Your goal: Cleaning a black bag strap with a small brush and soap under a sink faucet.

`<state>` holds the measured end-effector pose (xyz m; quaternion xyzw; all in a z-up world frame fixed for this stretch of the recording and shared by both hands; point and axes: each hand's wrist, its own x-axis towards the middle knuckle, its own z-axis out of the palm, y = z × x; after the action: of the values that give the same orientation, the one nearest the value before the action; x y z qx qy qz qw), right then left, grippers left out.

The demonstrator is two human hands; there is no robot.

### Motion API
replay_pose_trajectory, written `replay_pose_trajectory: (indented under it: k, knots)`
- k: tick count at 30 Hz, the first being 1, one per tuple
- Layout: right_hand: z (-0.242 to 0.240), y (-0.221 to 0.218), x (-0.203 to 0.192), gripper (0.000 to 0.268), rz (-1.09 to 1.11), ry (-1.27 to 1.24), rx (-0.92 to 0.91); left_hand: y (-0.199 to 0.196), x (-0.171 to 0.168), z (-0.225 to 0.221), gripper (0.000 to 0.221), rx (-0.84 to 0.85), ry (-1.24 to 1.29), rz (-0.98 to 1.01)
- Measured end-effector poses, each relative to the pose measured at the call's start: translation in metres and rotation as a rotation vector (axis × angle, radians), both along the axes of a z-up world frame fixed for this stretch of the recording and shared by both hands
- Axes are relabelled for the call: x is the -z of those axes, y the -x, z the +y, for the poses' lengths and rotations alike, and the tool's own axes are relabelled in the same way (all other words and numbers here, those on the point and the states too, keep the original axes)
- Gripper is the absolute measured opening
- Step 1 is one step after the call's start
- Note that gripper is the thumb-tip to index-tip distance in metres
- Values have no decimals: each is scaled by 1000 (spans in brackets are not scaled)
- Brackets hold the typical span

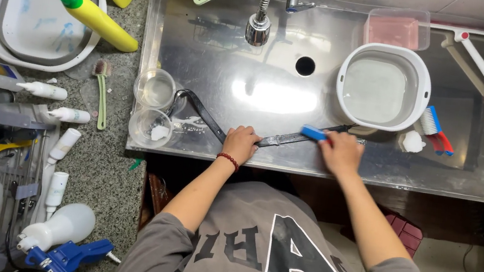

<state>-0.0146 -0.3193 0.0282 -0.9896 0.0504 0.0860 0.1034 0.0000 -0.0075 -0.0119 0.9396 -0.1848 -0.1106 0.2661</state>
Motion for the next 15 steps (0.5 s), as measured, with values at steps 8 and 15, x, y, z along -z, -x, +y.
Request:
replay_pose_trajectory:
  k: [8, 15]
  knots:
    - [64, 7, 28, 34, -47, -201, -255, -4, 8, 1, 34, -142, 137, 120]
    - [79, 7, 28, 31, -85, -271, -275, -4, 2, 0, 50, -237, 172, 240]
